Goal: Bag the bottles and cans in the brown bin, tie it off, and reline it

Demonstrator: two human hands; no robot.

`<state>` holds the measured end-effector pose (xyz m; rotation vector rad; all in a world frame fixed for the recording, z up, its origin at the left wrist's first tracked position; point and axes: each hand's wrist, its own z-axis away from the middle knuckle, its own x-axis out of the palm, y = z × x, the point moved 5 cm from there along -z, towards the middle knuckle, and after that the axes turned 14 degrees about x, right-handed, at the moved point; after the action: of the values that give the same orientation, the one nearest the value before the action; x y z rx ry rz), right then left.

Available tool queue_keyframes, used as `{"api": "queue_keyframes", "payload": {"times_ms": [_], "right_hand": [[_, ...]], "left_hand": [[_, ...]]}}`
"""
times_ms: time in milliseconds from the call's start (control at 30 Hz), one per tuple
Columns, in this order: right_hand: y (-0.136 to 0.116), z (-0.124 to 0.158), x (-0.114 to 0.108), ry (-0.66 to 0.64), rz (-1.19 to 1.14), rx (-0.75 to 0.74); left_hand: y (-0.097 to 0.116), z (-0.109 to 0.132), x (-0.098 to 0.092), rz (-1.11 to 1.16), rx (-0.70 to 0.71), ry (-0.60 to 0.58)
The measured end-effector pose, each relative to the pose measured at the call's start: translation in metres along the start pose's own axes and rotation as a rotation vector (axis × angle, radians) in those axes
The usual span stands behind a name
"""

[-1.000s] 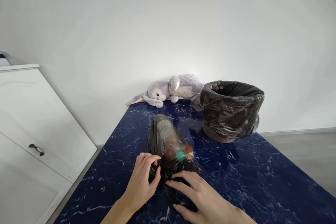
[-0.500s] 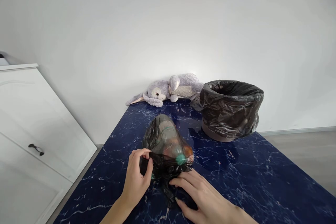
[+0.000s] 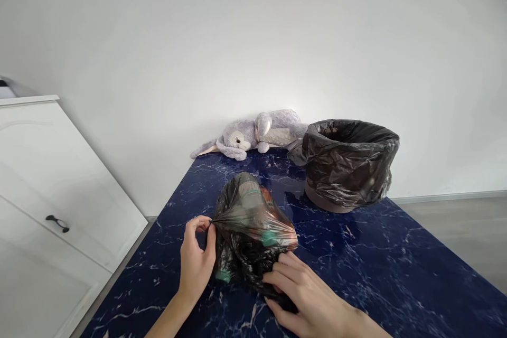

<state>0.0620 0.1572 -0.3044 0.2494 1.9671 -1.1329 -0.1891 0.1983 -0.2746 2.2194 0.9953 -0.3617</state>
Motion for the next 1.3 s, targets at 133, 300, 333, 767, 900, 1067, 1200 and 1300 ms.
{"api": "queue_keyframes", "payload": {"times_ms": [133,300,333,767,900,1067,1200,1300], "right_hand": [[-0.002,0.001,0.001,0.032,0.026,-0.082],[-0.003,0.005,0.003,0.068,0.034,-0.172],[-0.004,0.005,0.003,0.071,0.022,-0.18],[-0.009,0.008,-0.001,0.088,-0.048,-0.202],[-0.008,0.01,0.002,0.033,-0.036,-0.181],[-0.013,0.011,0.001,0.038,-0.056,-0.187],[-0.012,0.009,0.002,0.067,-0.069,-0.203],[-0.011,0.009,0.003,0.092,-0.059,-0.204]], "left_hand": [[-0.013,-0.004,-0.005,0.005,-0.114,0.051],[-0.035,-0.007,-0.012,-0.003,-0.226,0.128],[-0.04,-0.008,-0.013,-0.002,-0.232,0.133],[-0.047,-0.019,-0.033,0.005,-0.174,0.221],[0.006,-0.013,-0.044,-0.104,0.071,0.213],[0.094,0.016,-0.039,-0.01,0.547,-0.126],[0.134,0.044,-0.017,0.043,0.717,-0.61],[0.134,0.051,-0.011,-0.088,0.754,-0.742]]}}
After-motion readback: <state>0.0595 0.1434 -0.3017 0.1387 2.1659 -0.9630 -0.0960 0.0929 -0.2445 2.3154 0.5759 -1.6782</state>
